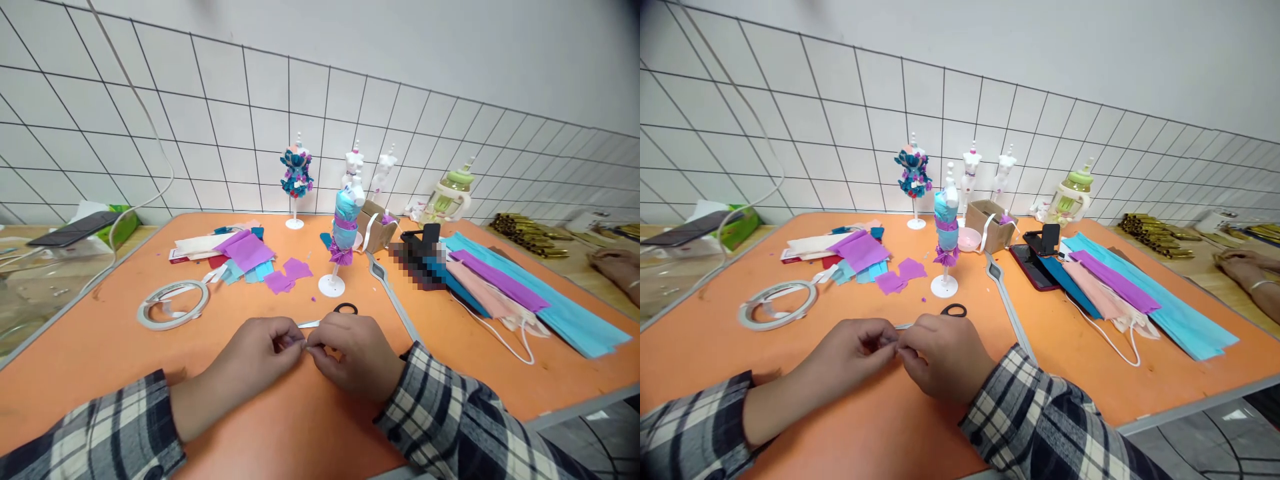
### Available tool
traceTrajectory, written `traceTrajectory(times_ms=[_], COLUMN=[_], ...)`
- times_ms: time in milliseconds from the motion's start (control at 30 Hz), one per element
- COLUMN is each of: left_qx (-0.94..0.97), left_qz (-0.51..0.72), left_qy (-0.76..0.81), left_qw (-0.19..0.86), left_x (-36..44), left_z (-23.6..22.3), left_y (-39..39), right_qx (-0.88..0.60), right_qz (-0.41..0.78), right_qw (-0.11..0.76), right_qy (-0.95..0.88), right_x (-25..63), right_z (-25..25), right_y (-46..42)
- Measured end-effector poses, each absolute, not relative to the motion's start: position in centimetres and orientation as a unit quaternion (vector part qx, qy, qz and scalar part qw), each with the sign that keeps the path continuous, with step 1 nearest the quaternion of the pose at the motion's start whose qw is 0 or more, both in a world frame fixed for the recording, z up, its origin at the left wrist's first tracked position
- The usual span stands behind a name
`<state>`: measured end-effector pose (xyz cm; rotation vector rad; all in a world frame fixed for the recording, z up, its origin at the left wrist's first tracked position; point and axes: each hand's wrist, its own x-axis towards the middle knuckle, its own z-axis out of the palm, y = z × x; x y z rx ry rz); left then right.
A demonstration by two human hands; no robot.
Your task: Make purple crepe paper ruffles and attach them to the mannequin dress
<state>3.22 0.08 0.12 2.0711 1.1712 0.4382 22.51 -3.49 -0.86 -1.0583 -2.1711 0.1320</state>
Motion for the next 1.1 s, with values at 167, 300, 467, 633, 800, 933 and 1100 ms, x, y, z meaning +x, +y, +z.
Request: traceTrajectory(times_ms=[167, 300, 467, 633, 800, 933, 1100], left_qx=[0.741, 0.688, 0.659, 0.672, 0.724, 0.745, 0.673], left_qz=[0.272, 0.332, 0.341, 0.316, 0.298, 0.302, 0.324], left_qy=[0.447, 0.422, 0.403, 0.398, 0.419, 0.453, 0.454], left_qw=[0.421, 0.488, 0.536, 0.539, 0.46, 0.385, 0.487], left_x=[3.5, 3.5, 3.5, 3.4, 3.4, 3.5, 3.6], left_z=[0.6, 0.6, 0.8, 0.9, 0.7, 0.5, 0.6], left_y=[0.0, -0.4, -0.6, -0.3, -0.2, -0.2, 0.0], right_qx=[-0.454, -0.475, -0.472, -0.474, -0.476, -0.487, -0.501], right_qz=[0.105, 0.246, 0.451, 0.509, 0.493, 0.454, 0.446], right_qw=[0.398, 0.462, 0.486, 0.477, 0.481, 0.488, 0.487], right_qy=[-0.79, -0.707, -0.581, -0.537, -0.547, -0.564, -0.56], right_x=[21.8, 21.2, 20.6, 20.5, 20.4, 20.4, 20.2], right_z=[-0.7, -0.4, -0.4, -0.3, -0.5, -0.7, -0.8], right_y=[-3.9, -4.0, -4.0, -4.1, -4.2, -4.2, -4.1])
